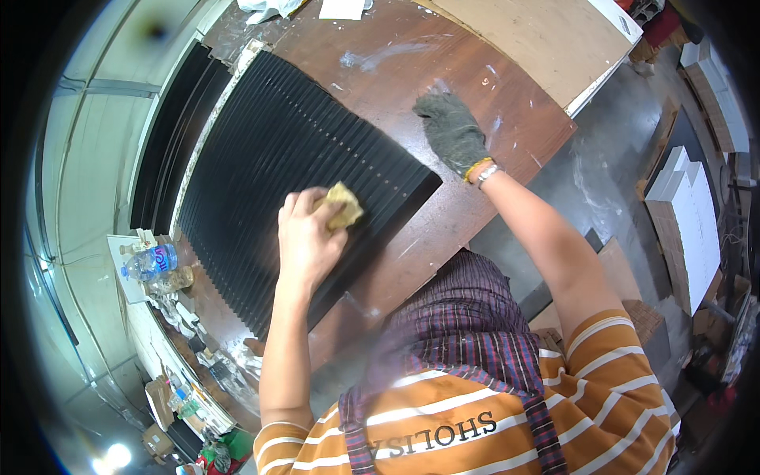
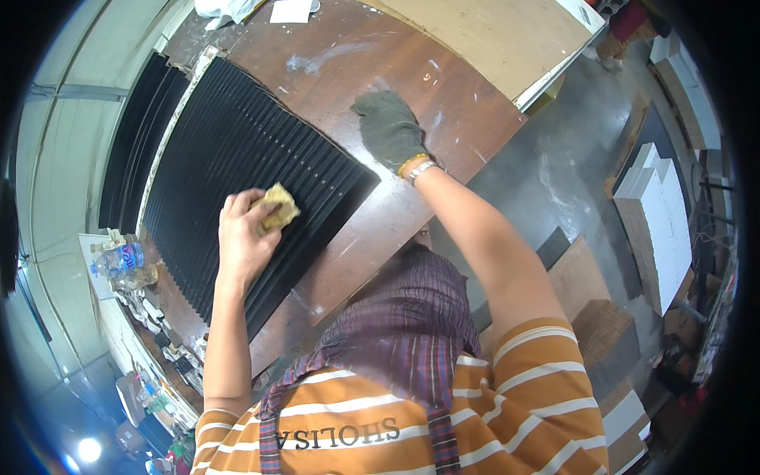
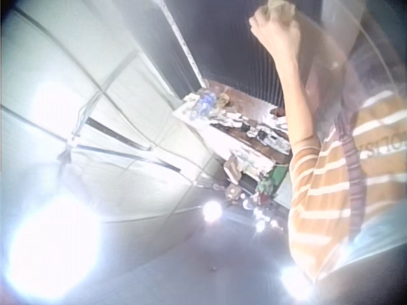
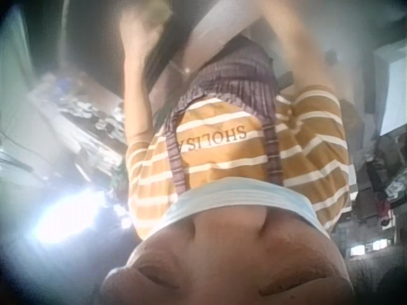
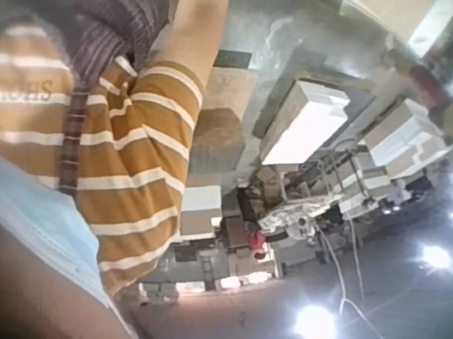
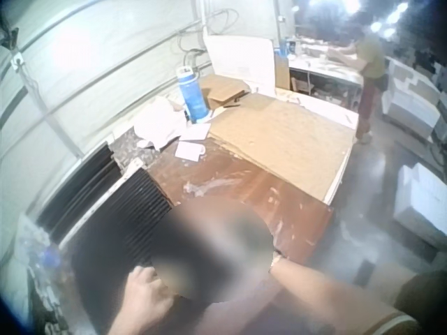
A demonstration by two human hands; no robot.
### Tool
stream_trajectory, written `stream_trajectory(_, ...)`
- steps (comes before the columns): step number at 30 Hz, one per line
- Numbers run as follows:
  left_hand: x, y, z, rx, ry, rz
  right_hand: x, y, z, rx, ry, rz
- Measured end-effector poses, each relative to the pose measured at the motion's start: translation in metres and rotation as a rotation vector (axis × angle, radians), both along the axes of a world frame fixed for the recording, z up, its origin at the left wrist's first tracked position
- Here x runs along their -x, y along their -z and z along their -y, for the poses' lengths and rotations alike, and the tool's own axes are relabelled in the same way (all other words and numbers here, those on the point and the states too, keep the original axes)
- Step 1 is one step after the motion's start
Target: The person wipes a stack of black rubber mats on a workbench using a sponge and a white cloth. They alternate between scrubbing with the sponge and wiping with the cloth, handling the mats one at a time and moving them aside after cleaning.
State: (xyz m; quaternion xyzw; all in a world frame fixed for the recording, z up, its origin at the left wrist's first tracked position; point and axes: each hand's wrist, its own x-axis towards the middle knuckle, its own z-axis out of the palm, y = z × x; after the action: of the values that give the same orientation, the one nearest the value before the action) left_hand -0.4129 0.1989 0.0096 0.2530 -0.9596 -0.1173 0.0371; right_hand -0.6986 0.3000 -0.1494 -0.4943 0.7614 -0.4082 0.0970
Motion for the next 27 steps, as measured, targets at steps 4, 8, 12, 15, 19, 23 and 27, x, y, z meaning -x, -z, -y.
stream_trajectory(4,0.072,0.024,-0.021,0.020,0.117,-0.270,-0.002,-0.006,-0.044,-0.011,-0.161,-0.187)
stream_trajectory(8,0.090,0.032,-0.039,-0.037,0.189,-0.138,-0.015,-0.021,-0.072,-0.096,-0.353,-0.247)
stream_trajectory(12,0.012,0.003,-0.028,-0.027,0.035,0.048,-0.023,-0.034,-0.070,-0.203,-0.406,-0.260)
stream_trajectory(15,0.014,-0.003,-0.030,0.034,-0.068,-0.040,-0.028,-0.036,-0.061,-0.210,-0.403,-0.261)
stream_trajectory(19,0.080,0.020,-0.052,0.039,0.065,-0.225,-0.032,-0.028,-0.051,-0.190,-0.368,-0.213)
stream_trajectory(23,0.069,0.023,-0.067,0.039,0.069,-0.202,-0.029,-0.025,-0.053,-0.109,-0.385,-0.255)
stream_trajectory(27,0.018,0.002,-0.067,-0.027,-0.108,-0.068,-0.027,-0.030,-0.059,-0.148,-0.403,-0.308)
